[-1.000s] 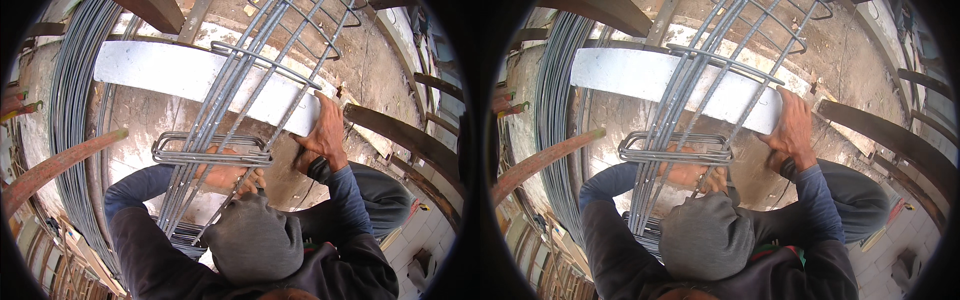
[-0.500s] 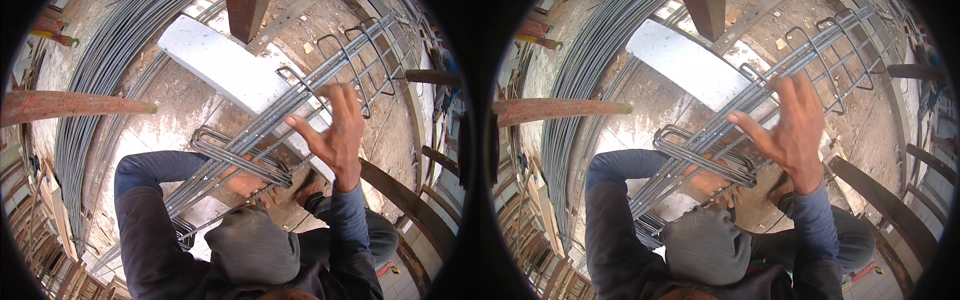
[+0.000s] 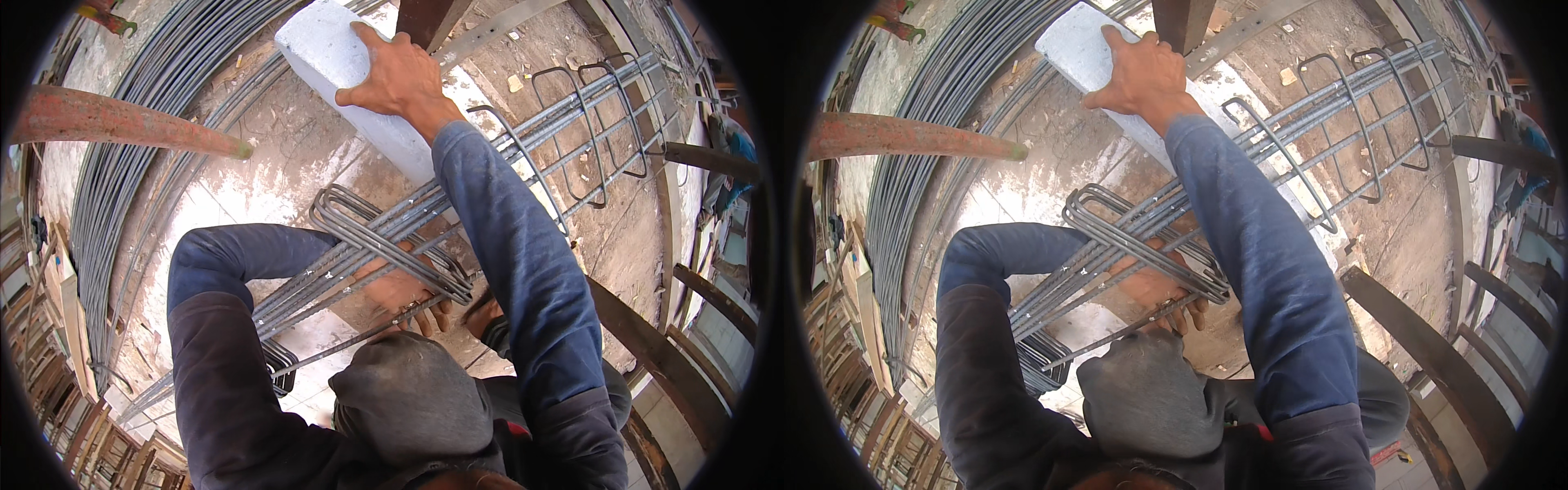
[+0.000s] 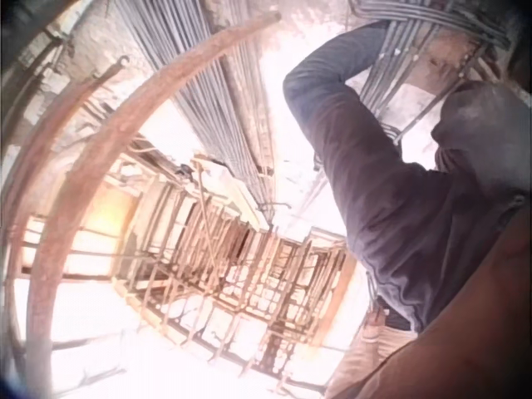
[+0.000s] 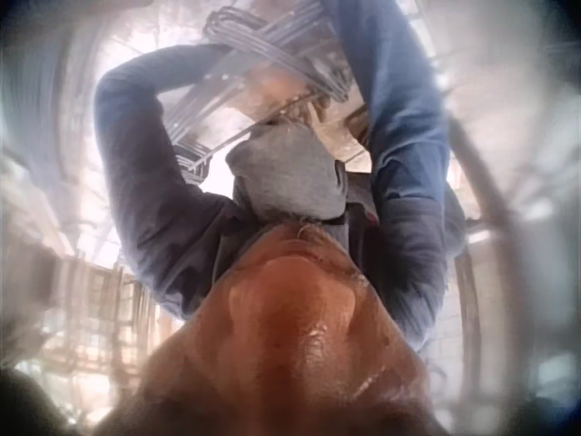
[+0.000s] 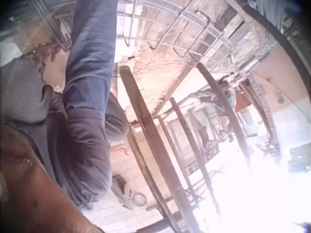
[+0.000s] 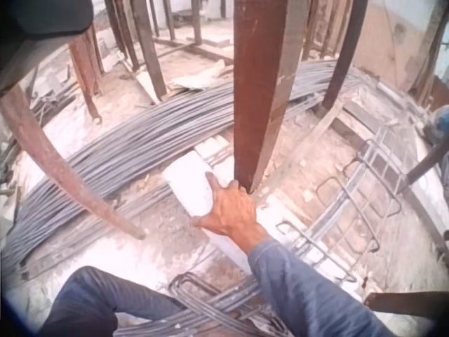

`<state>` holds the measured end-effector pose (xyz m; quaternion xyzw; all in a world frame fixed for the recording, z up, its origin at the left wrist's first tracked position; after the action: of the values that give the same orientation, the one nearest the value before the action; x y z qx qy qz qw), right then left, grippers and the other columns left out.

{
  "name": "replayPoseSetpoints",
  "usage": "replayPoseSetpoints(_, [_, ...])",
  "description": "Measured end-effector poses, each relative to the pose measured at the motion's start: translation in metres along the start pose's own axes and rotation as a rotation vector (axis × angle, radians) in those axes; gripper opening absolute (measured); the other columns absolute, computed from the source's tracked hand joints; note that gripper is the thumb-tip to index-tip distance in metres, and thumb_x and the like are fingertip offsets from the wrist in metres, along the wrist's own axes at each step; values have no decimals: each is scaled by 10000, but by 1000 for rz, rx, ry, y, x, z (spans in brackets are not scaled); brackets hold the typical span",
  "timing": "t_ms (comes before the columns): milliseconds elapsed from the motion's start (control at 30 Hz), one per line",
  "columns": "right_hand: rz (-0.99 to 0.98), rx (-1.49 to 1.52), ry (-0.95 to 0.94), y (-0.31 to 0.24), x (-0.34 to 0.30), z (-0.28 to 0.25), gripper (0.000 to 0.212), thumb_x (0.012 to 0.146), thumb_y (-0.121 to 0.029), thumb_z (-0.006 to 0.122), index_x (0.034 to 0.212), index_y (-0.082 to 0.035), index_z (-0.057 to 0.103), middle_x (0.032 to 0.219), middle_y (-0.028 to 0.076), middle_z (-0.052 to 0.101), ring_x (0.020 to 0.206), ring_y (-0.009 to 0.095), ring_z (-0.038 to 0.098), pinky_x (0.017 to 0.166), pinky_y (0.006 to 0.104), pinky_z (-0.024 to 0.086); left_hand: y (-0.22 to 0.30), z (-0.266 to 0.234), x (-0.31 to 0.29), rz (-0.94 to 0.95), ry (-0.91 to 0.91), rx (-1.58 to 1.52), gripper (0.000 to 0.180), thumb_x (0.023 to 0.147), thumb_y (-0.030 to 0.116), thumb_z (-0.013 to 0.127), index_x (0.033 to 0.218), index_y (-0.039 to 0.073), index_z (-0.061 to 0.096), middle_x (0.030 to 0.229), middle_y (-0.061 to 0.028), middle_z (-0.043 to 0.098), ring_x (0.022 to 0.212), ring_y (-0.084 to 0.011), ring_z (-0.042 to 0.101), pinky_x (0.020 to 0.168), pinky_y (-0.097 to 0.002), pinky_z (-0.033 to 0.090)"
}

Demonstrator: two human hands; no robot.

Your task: The person arranges rebar pieces on top of long metal rods by hand, sliding them along the length of the rods one at a time and spacing them out.

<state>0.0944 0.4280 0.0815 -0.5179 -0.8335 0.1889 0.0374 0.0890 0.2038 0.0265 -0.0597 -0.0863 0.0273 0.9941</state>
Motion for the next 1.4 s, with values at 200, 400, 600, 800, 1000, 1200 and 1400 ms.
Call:
replayPoseSetpoints(200, [136,61,-102,-11,-12,-33,916,603,-473,806,1416,-219,470,1183,240,591,1078,402,617,873,483,527,4,-11,-16,80,42,57,571,956,368,544,1331,-60,499,1312,-245,542,1168,-352,577,977,-418,508])
replayPoseSetpoints(400, [-38,89,322,-2,-21,-6,812,613,-400,811,1342,-142,562,1184,234,563,1077,409,583,893,491,498,18,-16,-27,148,149,111,539,963,356,519,1316,-52,522,1286,-233,569,1148,-341,594,973,-420,510])
replayPoseSetpoints(600, [-545,4,464,-7,-13,-20,633,789,-272,699,1366,-74,531,1290,262,541,1176,442,536,1018,465,427,49,-20,-40,122,434,288,511,970,343,494,1300,-44,546,1260,-222,595,1127,-330,610,970,-423,513])
replayPoseSetpoints(800, [-742,-31,272,-17,3,7,505,879,-127,587,1377,-199,540,1435,138,464,1389,363,362,1146,486,303,57,-32,-71,115,804,581,488,977,331,469,1284,-36,570,1234,-210,622,1106,-320,627,966,-425,516])
replayPoseSetpoints(1000, [-967,-95,189,-10,11,8,555,876,-15,475,1415,-141,507,1530,133,375,1429,348,312,1175,460,247,52,-22,-117,-173,1233,756,472,984,318,444,1268,-28,593,1208,-199,649,1085,-309,643,962,-428,519])
replayPoseSetpoints(1200, [-1052,-217,228,15,30,22,416,949,-53,438,1347,-86,558,1544,143,352,1429,348,320,1174,451,268,15,16,-145,-311,1505,799,462,991,306,420,1253,-20,617,1182,-188,675,1064,-299,660,959,-430,521])
replayPoseSetpoints(1400, [-1174,-106,326,15,39,30,383,923,-41,423,1265,-24,596,1522,200,356,1395,387,352,1159,450,300,-66,89,-143,350,2659,1288,372,919,298,505,1109,24,670,988,-217,699,963,-392,661,828,-473,520])
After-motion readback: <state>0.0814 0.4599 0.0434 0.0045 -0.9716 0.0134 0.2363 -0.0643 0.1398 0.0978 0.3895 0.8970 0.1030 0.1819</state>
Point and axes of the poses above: each hand's wrist, its own x-axis towards the middle knuckle, its own z-axis out of the palm, y = z × x, the point moved 3 cm from there along x, towards the middle knuckle
